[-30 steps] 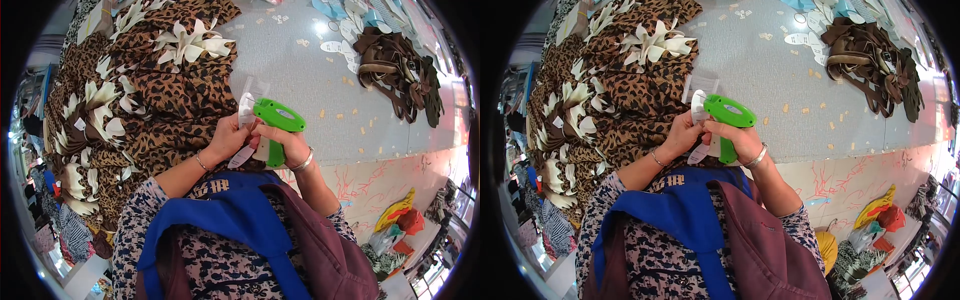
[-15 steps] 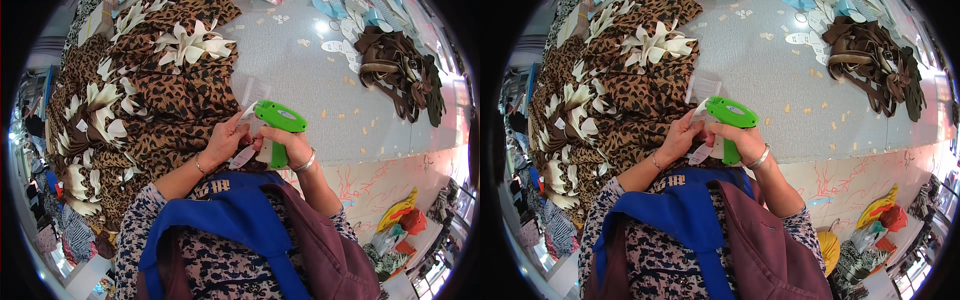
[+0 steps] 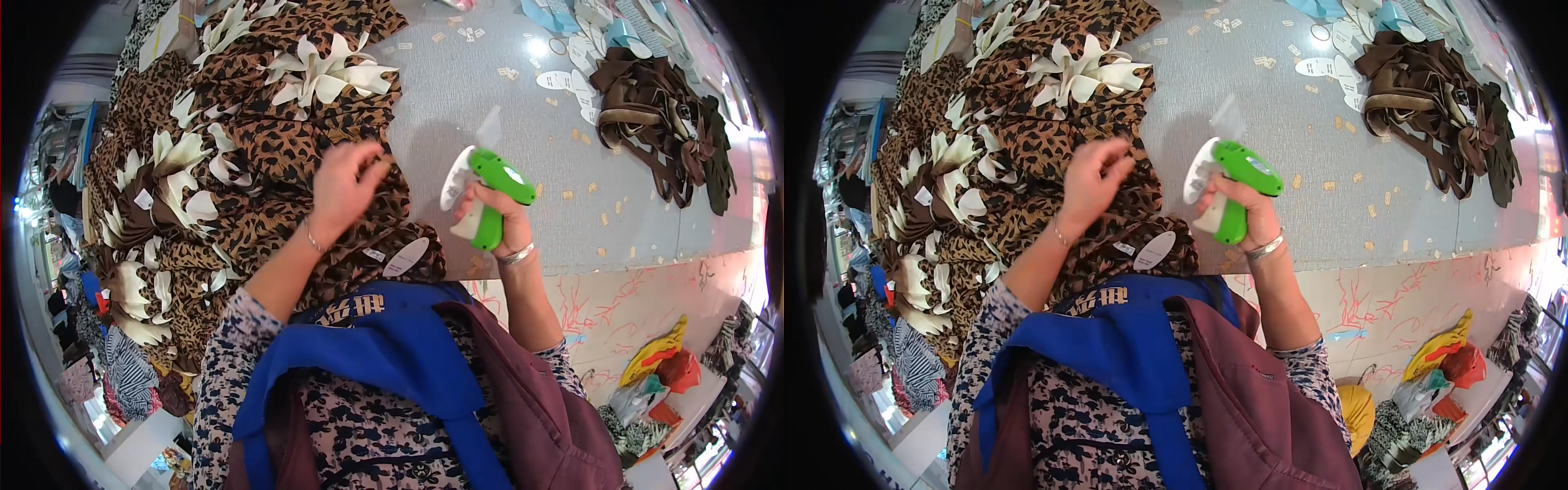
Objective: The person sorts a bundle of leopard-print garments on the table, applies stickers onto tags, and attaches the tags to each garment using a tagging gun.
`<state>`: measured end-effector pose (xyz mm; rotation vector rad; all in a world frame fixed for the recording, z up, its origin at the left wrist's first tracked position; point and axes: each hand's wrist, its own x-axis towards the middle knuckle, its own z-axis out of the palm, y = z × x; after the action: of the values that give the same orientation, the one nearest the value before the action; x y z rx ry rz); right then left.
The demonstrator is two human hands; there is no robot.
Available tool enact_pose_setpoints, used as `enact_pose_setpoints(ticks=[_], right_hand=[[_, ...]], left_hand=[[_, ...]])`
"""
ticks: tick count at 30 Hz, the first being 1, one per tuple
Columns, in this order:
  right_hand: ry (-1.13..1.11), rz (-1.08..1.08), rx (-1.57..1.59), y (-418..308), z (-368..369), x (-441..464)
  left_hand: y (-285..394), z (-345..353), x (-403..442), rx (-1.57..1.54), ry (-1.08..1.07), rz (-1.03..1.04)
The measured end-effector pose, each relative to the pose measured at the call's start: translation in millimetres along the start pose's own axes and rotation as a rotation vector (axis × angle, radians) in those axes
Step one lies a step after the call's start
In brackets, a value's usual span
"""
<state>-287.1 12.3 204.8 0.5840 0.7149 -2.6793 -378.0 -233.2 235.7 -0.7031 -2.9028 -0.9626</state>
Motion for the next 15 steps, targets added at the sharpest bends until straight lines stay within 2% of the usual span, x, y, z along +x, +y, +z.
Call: enact_pose_setpoints(ticks=[1, 4, 7, 10, 11, 14, 15], right_hand=[[-0.009, -0.023, -0.026, -4.8, -3.0, 2.5], [0.056, -0.069, -0.019, -3.7, 0.5, 7.4], [0.083, -0.054, -0.028, 3.7, 2.8, 8.3], [0.106, 0.005, -0.036, 15.2, -4.6, 8.9], [0.115, -0.003, -0.042, 15.2, 0.9, 5.1], [0.135, -0.036, -0.048, 14.4, -7.6, 7.2], [0.142, -0.048, -0.049, 12.3, -12.2, 8.0]], left_hand=[[-13.5, 1.0, 7.8, 0.172, 0.148, 0.1], [-37.9, 4.5, 22.1, 0.543, 0.175, 0.151], [-63.2, 14.9, 22.0, 0.591, -0.088, 0.057], [-84.9, 18.2, 18.4, 0.538, -0.108, 0.134], [-81.6, 14.7, 15.4, 0.381, 0.004, 0.179], [-46.8, -16.0, 7.2, -0.002, 0.072, -0.057], [-43.2, -22.5, 5.2, -0.114, 0.166, -0.054]])
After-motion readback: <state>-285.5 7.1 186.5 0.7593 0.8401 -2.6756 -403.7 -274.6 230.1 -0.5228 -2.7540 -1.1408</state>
